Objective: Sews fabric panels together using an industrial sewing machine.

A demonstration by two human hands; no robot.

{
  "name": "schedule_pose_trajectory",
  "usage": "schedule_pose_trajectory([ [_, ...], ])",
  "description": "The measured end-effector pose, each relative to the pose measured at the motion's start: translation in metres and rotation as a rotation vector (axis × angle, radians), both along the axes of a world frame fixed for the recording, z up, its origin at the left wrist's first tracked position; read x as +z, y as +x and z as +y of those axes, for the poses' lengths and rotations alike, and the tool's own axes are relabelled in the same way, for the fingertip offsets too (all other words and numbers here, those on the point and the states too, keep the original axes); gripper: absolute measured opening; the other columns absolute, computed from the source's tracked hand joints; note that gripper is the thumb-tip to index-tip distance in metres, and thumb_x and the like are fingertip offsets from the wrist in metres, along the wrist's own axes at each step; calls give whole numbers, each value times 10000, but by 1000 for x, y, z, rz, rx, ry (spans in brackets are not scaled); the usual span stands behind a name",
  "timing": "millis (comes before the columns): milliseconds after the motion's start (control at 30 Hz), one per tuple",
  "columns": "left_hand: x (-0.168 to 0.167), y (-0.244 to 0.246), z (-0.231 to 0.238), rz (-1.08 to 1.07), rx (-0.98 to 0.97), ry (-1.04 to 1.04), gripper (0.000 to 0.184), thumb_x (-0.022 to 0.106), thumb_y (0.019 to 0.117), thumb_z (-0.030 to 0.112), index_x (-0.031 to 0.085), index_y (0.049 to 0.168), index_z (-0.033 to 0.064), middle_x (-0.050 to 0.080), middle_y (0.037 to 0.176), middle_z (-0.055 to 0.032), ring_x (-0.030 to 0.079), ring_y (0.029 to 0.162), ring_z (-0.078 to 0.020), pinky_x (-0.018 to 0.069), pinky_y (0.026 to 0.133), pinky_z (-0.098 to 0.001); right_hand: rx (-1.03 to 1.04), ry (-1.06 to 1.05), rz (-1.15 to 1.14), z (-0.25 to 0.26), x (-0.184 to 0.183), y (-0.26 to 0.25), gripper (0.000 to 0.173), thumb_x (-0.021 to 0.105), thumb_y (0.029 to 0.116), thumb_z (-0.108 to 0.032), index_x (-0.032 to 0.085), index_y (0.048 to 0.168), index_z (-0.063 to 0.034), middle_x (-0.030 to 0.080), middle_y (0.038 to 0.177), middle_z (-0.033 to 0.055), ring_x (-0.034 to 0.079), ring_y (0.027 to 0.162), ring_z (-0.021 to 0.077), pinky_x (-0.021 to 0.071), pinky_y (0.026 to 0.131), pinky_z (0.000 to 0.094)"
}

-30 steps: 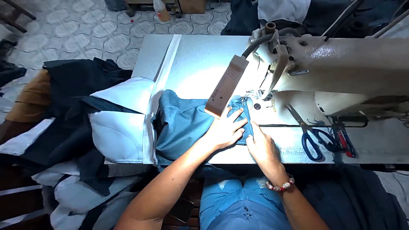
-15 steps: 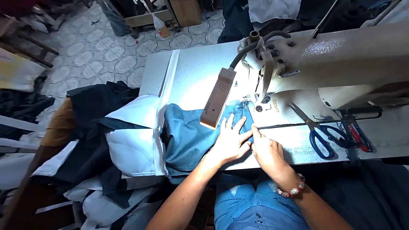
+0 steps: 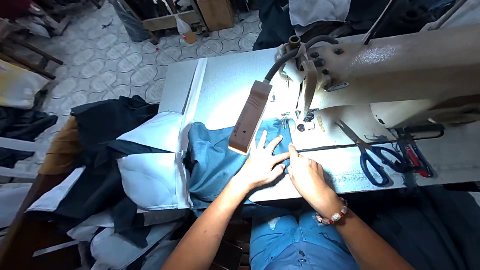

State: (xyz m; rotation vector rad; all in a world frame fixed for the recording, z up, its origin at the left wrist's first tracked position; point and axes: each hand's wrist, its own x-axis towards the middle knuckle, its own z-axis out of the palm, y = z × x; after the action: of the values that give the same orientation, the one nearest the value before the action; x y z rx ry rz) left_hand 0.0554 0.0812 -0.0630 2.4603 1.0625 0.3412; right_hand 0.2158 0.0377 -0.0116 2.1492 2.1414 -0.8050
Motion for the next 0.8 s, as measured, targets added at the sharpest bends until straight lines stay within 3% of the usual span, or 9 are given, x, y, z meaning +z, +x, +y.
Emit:
schedule_pose_trajectory([
  [133, 0, -2, 10, 26, 4, 4, 444, 396, 1008, 381, 716, 1308, 312, 421, 1596, -180, 166, 1516, -552, 54, 1092, -827, 0, -138, -14, 16, 12, -3, 601, 505, 1037, -97, 305, 1598, -17, 704, 1115, 233, 673, 1075, 395, 503, 913, 510],
  [300, 1, -2, 32, 36, -12, 41, 475, 394, 991, 388, 701, 1335, 275, 411, 1593, -210, 163, 1503, -579, 53, 1072, -834, -21, -145, 60, 37, 13, 0, 568, 509, 1050, -106, 334, 1584, -24, 682, 1166, 259, 655, 1103, 434, 498, 924, 564],
  [400, -1, -2, 44, 41, -2, 68, 478, 440, 965, 435, 701, 1332, 276, 420, 1591, -192, 174, 1518, -539, 38, 1087, -825, -42, -60, 97, 45, 10, 2, 506, 523, 1028, -71, 439, 1523, -7, 688, 1136, 262, 665, 1059, 444, 513, 877, 574],
  [500, -3, -3, 51, -8, -11, 125, 527, 541, 898, 500, 717, 1310, 222, 490, 1536, -196, 255, 1501, -520, 48, 1085, -827, -59, 40, 187, 49, 1, 5, 414, 531, 1011, -48, 555, 1422, 2, 699, 1098, 249, 674, 1022, 435, 517, 845, 585],
  [567, -3, -3, 53, -19, -27, 105, 569, 620, 882, 538, 698, 1340, 210, 462, 1555, -208, 238, 1511, -510, 29, 1094, -819, -48, 148, 284, 49, -13, 13, 387, 546, 1000, -47, 596, 1379, 17, 710, 1087, 247, 691, 989, 421, 527, 850, 581],
  [667, -7, -3, 57, -2, 9, 103, 452, 529, 973, 491, 709, 1321, 265, 477, 1562, -155, 258, 1515, -484, 39, 1118, -801, -51, 424, 435, 44, -43, 29, 325, 623, 1001, -124, 677, 1278, 37, 733, 978, 211, 706, 842, 345, 558, 802, 523],
  [733, -7, -2, 58, -23, 88, -9, 424, 440, 1053, 423, 706, 1329, 241, 473, 1577, -96, 193, 1548, -441, -30, 1160, -756, -98, 516, 387, 38, -51, 35, 262, 587, 1016, -132, 723, 1180, 22, 739, 1024, 201, 711, 943, 363, 542, 886, 539],
  [800, -8, -1, 56, -67, 155, -84, 467, 388, 1084, 416, 686, 1351, 176, 484, 1574, -68, 178, 1565, -394, -58, 1204, -698, -106, 544, 326, 34, -57, 34, 236, 606, 968, -79, 751, 1135, 5, 711, 1073, 214, 656, 1044, 412, 486, 933, 583],
])
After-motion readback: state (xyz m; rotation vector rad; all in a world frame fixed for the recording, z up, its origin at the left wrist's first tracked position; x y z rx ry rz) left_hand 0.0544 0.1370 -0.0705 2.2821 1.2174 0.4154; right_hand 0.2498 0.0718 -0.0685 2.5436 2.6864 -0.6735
